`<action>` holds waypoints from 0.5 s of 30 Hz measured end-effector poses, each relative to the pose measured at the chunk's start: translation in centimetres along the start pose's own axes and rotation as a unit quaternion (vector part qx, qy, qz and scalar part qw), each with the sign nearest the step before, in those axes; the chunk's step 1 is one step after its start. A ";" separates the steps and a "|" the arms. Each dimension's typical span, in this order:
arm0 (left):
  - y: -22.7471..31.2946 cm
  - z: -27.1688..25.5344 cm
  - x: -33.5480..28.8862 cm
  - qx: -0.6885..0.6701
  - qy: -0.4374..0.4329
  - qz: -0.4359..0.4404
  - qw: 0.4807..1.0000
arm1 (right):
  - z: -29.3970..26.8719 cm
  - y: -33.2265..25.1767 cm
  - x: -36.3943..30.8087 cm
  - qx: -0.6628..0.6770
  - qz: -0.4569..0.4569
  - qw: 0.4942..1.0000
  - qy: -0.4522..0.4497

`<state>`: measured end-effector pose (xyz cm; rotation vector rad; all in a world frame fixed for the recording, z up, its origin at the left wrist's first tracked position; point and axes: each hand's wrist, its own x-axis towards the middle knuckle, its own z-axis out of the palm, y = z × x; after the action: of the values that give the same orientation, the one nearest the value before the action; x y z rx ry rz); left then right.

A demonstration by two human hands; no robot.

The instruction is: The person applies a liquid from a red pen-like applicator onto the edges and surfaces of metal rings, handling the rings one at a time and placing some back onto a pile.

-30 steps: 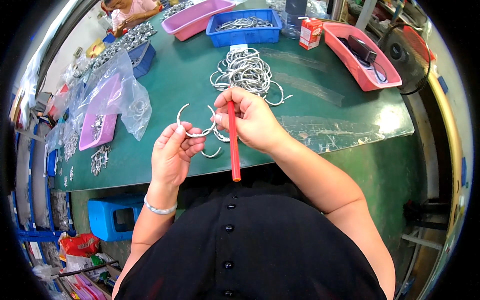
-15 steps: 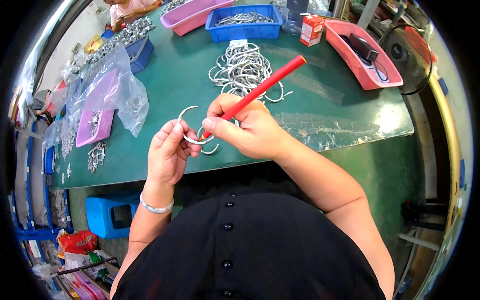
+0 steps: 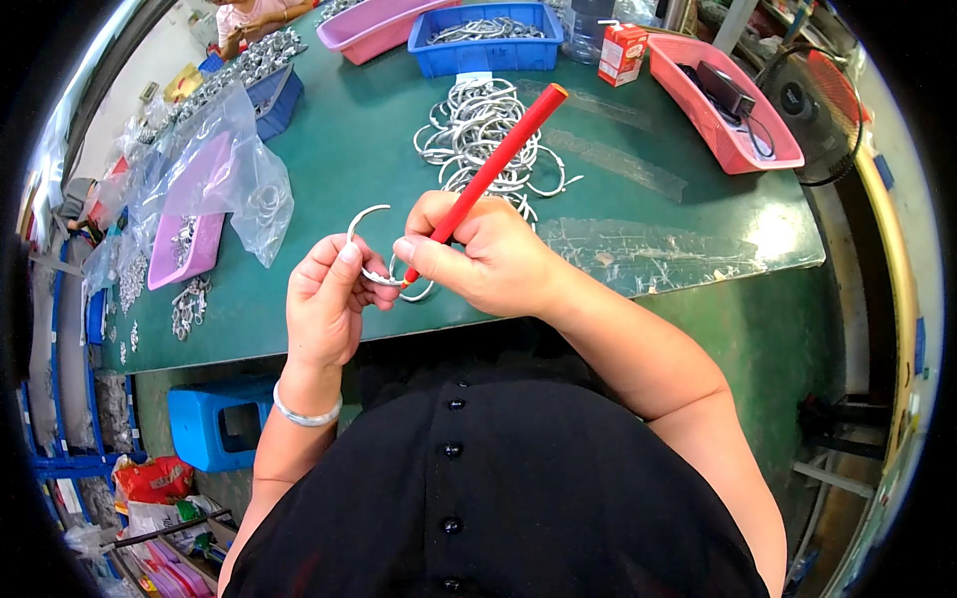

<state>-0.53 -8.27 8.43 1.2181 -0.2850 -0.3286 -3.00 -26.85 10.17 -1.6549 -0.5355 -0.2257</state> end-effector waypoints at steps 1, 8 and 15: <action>0.0 0.0 0.0 0.002 0.001 -0.002 1.000 | 0.0 0.0 0.0 -0.001 0.001 1.000 0.000; 0.2 0.1 -0.1 0.012 0.004 -0.003 1.000 | 0.0 0.0 0.0 -0.011 0.009 1.000 -0.005; 0.2 0.2 -0.2 0.016 0.006 0.000 1.000 | 0.1 0.0 0.0 -0.024 0.001 0.999 -0.025</action>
<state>-0.71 -8.27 8.70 1.2517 -0.2801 -0.3179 -3.03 -26.70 10.14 -1.7121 -0.5687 -0.1976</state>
